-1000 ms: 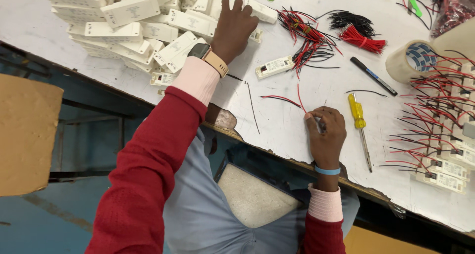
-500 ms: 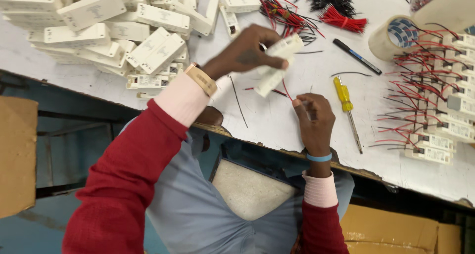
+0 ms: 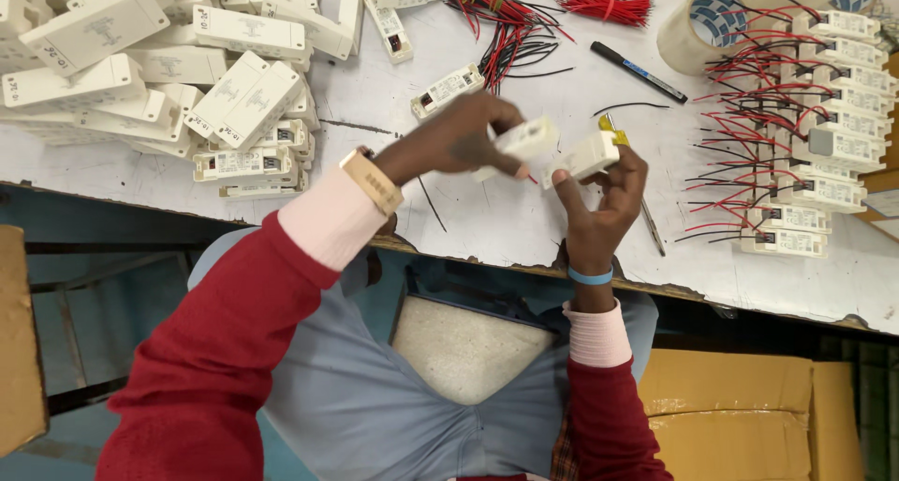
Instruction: The person sits at a workbench and repeatedly picks up white electrical components, inserts red and black wires into their terminals, and tightens the screws with a yellow screwdriver. Completed units are placed to the side while the person continues the same process on new components.
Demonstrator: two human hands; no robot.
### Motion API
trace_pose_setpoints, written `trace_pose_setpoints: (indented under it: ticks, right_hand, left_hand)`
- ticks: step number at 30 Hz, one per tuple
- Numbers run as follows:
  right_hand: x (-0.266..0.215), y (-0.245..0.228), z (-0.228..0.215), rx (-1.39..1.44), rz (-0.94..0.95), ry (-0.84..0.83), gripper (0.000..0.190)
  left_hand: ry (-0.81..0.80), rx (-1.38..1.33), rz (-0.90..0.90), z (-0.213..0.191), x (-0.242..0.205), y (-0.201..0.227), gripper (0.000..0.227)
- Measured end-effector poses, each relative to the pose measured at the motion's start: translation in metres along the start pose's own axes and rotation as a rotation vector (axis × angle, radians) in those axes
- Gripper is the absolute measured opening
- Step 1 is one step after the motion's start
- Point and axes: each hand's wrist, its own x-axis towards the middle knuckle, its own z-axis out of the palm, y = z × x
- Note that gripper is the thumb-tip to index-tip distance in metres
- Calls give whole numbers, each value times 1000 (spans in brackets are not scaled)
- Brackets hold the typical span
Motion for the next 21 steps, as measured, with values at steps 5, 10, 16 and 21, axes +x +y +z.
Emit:
trace_pose_setpoints:
  ticks: [5,10,16,21]
  right_hand:
    - [-2,-7,1,-337,-70,27,45]
    - [1,-23,6,-488,-204,-18,52]
    - [-6,-52,10,-444,27,4,73]
    - [-24,-62,8,-679,165,-58,58]
  left_hand:
    - [-19,427,-236,38,-27,18,52]
    - [-13,493,-213,54,-40,30,61]
    - [-211,233,-374,44,-17,26,74]
    - [-177,-12,-446,33,-13,9,49]
